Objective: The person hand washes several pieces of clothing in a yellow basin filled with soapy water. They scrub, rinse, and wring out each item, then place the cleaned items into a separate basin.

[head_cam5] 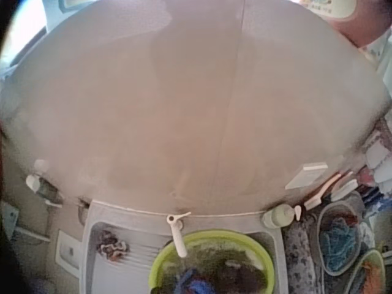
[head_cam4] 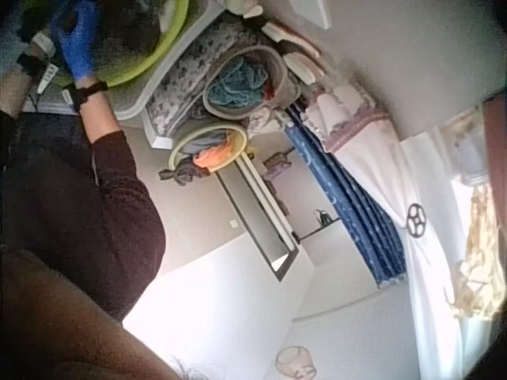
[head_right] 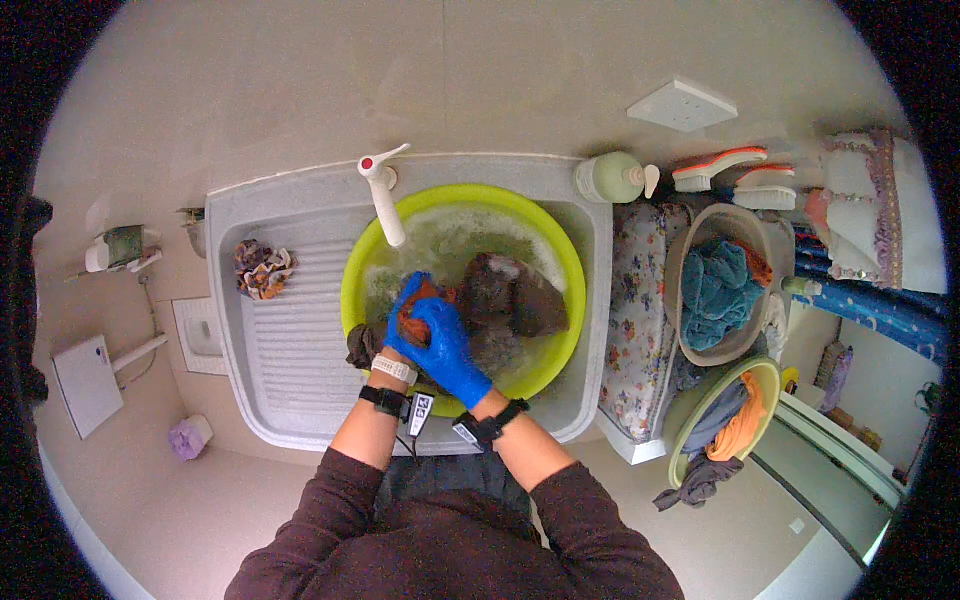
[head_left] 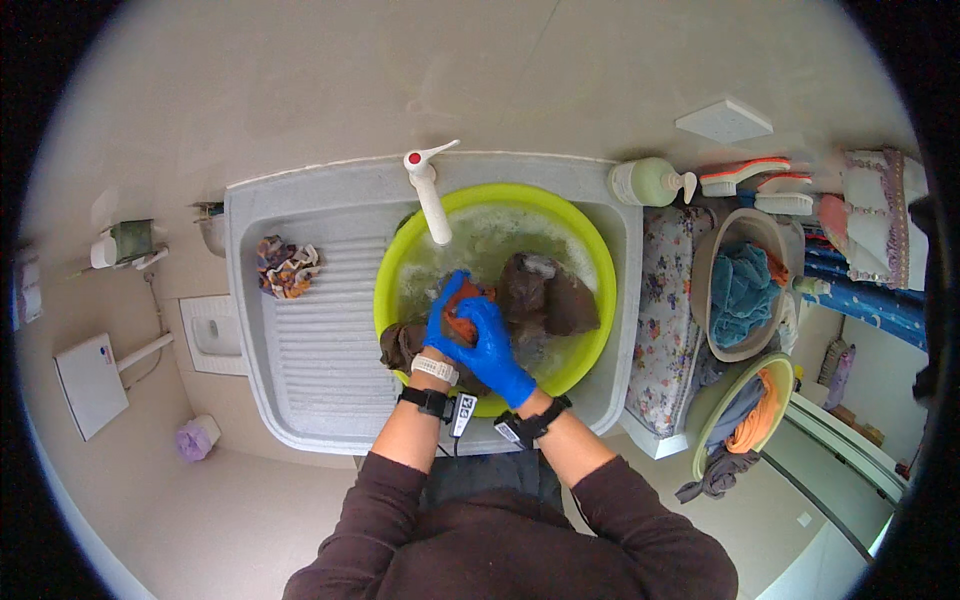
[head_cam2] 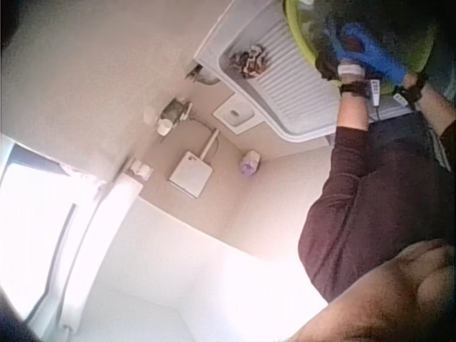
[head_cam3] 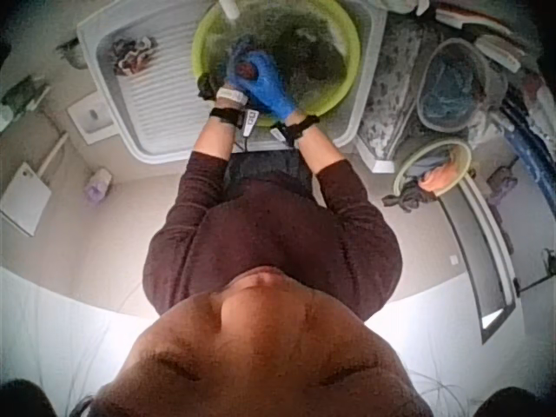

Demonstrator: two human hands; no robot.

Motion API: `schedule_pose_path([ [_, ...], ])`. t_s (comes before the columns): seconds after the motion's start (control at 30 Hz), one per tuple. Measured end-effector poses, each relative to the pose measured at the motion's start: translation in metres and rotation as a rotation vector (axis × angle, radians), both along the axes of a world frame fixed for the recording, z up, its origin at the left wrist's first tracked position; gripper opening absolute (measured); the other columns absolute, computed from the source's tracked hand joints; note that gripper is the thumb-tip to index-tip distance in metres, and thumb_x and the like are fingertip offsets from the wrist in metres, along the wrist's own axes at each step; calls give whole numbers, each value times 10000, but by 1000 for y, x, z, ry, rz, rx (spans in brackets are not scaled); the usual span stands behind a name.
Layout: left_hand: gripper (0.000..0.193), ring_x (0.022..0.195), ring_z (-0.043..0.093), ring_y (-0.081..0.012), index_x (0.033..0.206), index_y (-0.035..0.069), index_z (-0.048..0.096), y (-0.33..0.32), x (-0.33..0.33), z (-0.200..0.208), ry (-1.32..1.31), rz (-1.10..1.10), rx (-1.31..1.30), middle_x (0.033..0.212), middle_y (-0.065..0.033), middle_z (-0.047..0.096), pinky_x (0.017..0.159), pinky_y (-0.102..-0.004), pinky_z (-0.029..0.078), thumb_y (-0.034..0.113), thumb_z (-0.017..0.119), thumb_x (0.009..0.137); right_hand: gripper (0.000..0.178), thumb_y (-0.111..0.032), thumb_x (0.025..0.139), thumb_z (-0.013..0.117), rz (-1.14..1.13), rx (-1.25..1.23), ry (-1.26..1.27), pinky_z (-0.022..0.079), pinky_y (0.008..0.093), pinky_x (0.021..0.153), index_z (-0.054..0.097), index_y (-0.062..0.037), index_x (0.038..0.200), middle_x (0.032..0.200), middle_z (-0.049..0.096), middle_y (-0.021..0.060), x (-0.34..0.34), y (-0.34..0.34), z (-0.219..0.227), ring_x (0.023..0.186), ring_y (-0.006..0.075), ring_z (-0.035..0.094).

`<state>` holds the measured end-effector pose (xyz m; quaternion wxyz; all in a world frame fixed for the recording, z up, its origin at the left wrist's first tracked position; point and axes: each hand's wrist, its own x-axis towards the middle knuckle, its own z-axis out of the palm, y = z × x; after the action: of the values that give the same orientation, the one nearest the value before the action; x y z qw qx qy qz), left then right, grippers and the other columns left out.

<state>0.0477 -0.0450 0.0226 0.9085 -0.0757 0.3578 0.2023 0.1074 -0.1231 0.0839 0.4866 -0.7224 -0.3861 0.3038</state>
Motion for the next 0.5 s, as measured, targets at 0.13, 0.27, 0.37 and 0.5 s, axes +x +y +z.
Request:
schedule_pose_path([
  [0.13,402,964,600,-237,1200,104,565,-13,-13,-4,97,-36,-2,1114,-95,619,879,-382,499,417,505,955,346,-283,794,732,-135,-278,167,479,421,802,573,-73,1018,1011,616,174,26,30,-18,919,346,601],
  [0.27,571,1168,511,-273,1351,84,462,-10,-33,-7,156,-69,89,1299,-125,523,995,-410,436,497,466,955,386,-325,820,708,-431,-123,5,480,431,804,572,-42,1044,900,633,202,57,40,-69,897,355,610],
  [0.37,549,1158,516,-265,1377,148,444,-8,-39,-17,390,-77,208,1317,-115,512,998,-403,433,500,463,956,378,-289,832,696,244,-142,-443,479,430,816,573,-25,1072,901,638,209,57,21,-99,905,327,617],
  [0.5,503,1151,518,-256,1380,172,437,-10,-35,-36,274,-6,218,1311,-97,517,977,-393,444,448,485,962,384,-193,816,693,194,-407,236,476,405,848,571,-40,1146,1022,631,173,67,18,-112,968,289,600],
])
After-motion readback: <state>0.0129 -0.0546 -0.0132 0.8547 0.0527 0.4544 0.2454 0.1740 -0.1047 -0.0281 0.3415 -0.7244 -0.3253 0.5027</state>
